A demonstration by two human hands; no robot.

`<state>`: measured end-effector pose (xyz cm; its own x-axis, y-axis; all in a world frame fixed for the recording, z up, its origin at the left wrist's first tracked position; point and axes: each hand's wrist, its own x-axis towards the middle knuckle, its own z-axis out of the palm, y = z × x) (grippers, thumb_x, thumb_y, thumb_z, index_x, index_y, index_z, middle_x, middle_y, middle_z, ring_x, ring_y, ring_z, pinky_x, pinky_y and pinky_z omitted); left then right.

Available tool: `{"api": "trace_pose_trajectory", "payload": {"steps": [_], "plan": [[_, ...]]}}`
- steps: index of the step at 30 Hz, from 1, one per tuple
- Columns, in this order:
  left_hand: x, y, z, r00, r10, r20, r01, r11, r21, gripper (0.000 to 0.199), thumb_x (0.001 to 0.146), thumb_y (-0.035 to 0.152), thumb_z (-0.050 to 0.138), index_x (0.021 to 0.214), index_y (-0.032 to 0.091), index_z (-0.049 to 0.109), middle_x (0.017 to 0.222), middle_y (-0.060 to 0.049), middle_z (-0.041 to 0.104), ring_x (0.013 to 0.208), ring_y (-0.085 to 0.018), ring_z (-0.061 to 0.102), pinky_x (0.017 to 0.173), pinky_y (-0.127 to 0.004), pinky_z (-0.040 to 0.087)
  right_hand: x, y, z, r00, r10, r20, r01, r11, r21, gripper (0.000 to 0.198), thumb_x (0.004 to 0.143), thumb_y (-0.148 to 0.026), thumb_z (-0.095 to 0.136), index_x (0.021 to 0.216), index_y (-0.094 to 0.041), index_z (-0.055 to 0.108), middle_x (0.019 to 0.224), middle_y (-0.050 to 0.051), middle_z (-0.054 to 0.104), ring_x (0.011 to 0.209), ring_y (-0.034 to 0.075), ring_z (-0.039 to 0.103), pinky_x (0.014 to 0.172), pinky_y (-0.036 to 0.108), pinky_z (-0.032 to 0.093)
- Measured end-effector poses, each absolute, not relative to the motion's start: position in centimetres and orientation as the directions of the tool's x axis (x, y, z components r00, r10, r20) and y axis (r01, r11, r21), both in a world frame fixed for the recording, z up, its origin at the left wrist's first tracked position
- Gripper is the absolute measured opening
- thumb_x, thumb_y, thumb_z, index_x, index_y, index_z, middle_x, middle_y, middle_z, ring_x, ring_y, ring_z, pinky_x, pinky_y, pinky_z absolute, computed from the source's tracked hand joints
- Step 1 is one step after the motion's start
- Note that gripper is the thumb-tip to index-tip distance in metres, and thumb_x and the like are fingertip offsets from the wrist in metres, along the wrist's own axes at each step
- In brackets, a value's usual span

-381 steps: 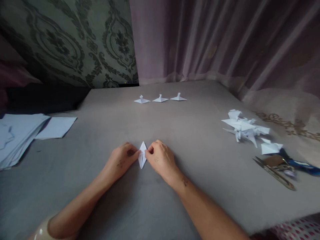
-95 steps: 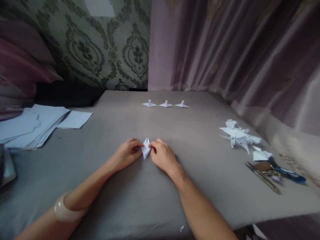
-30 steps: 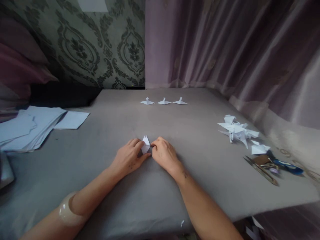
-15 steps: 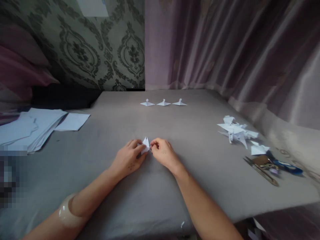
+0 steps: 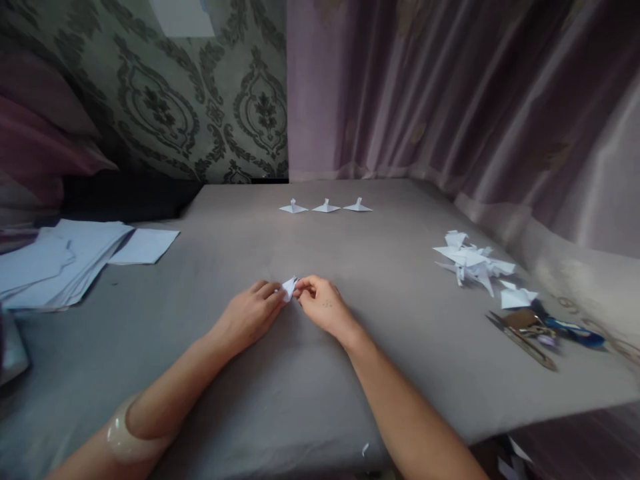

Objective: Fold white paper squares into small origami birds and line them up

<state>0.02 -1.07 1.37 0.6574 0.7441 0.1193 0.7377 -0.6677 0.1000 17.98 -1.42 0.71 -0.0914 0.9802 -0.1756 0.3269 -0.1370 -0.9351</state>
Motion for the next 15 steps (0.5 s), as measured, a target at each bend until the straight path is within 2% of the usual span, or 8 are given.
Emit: {"api": "trace_pose_trajectory", "payload": {"steps": [4, 9, 12, 15], "plan": [[0.2, -1.2, 1.4, 0.664, 0.737, 0.126, 0.736, -0.674, 0.063, 0.025, 0.093, 0.019, 0.038, 0.094, 0.015, 0.063, 0.097, -0.013, 0.065, 0.089, -0.024, 0.057, 0.077, -0.035, 0.049, 17.9, -1.5, 0.3, -0.029, 0.986, -0.165, 0.406, -0.14, -0.903, 0.02, 0.079, -0.01, 0.049, 0.092, -0.017, 0.063, 0.084, 0.006, 0.073, 0.068, 0.012, 0.068, 0.066, 0.024, 0.052], [0.0, -0.9, 1.3, 0.608, 0.769, 0.198, 0.749, -0.638, 0.177, 0.023, 0.091, 0.019, 0.04, 0.095, 0.016, 0.062, 0.096, -0.011, 0.068, 0.09, -0.023, 0.059, 0.079, -0.033, 0.049, 17.2, -2.1, 0.8, -0.096, 0.945, -0.313, 0.247, -0.282, -0.927, 0.02, 0.079, -0.012, 0.049, 0.095, -0.017, 0.06, 0.089, 0.008, 0.072, 0.063, 0.012, 0.067, 0.044, 0.016, 0.044], [-0.1, -0.7, 1.1, 0.529, 0.818, 0.225, 0.773, -0.574, 0.269, 0.022, 0.089, 0.021, 0.044, 0.102, 0.018, 0.062, 0.096, -0.009, 0.069, 0.092, -0.021, 0.061, 0.077, -0.03, 0.049, 16.7, -2.3, 0.8, -0.119, 0.943, -0.312, 0.156, -0.293, -0.943, 0.02, 0.079, -0.011, 0.049, 0.096, -0.017, 0.058, 0.094, 0.009, 0.072, 0.069, 0.013, 0.068, 0.045, 0.016, 0.045], [-0.2, -0.7, 1.0, 0.462, 0.856, 0.233, 0.796, -0.515, 0.318, 0.027, 0.087, 0.025, 0.05, 0.112, 0.021, 0.06, 0.097, -0.008, 0.069, 0.091, -0.021, 0.062, 0.075, -0.029, 0.048, 16.5, -2.4, 0.7, -0.115, 0.969, -0.218, 0.175, -0.197, -0.965, 0.023, 0.08, -0.011, 0.047, 0.099, -0.017, 0.057, 0.095, 0.008, 0.071, 0.072, 0.013, 0.069, 0.052, 0.02, 0.05]]}}
